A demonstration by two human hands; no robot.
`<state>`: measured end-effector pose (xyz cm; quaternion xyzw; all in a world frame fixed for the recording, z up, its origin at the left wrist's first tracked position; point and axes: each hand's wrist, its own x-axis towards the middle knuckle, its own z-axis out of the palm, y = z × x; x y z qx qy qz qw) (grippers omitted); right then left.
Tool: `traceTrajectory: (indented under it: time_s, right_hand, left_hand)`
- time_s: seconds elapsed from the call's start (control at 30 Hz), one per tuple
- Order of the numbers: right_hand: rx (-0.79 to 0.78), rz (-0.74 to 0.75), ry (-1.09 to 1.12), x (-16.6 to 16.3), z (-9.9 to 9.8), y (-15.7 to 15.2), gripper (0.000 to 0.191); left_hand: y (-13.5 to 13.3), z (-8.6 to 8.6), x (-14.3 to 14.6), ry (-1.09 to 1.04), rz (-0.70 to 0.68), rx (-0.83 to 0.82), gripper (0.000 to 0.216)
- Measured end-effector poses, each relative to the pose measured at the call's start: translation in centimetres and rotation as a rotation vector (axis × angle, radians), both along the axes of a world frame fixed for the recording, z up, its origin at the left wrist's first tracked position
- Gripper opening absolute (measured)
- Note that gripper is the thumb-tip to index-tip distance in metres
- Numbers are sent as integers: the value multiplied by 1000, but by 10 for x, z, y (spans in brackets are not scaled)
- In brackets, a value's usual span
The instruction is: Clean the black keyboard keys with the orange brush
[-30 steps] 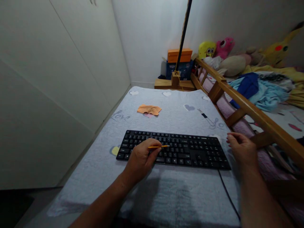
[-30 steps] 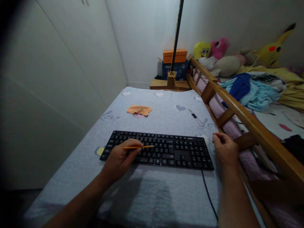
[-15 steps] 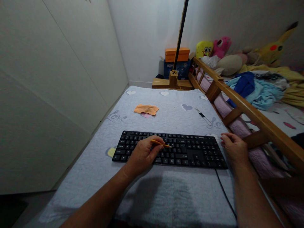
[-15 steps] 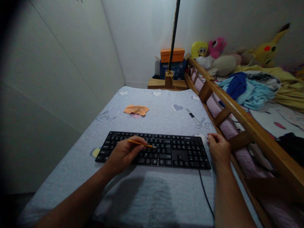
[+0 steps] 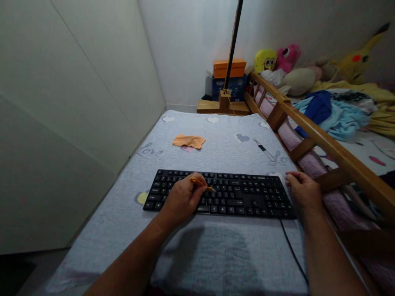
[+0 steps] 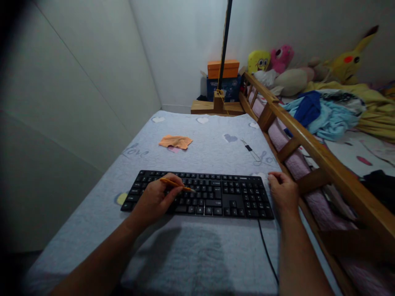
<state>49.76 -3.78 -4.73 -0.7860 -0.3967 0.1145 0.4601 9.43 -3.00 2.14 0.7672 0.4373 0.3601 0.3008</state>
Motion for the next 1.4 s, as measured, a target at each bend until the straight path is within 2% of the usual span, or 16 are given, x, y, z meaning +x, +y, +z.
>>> traceTrajectory:
  time_s: [0.43,0.73,0.97,1.2,1.3,1.4]
  right_hand:
    - [-34,-9,12,-6,8,1,31]
    - [-43,6,18,-3,3,1,32]
    - [-57,2,-12,-8,10,0,31]
    - [-32,11,-57,-5,7,2,29]
    - [-50,10,-50,-5,8,2,30]
    - [-63,10,-50,-6,8,1,30]
  left_hand:
    - [4,9,-27,112,32,-8,10]
    - [3,13,-42,143,103,-9,11]
    - [2,14,-55,161,205,-49,17]
    - [1,18,-73,149,325,-66,16]
    - [-1,23,-76,103,390,-33,15]
    - [-4,23,-67,-77,362,-63,14]
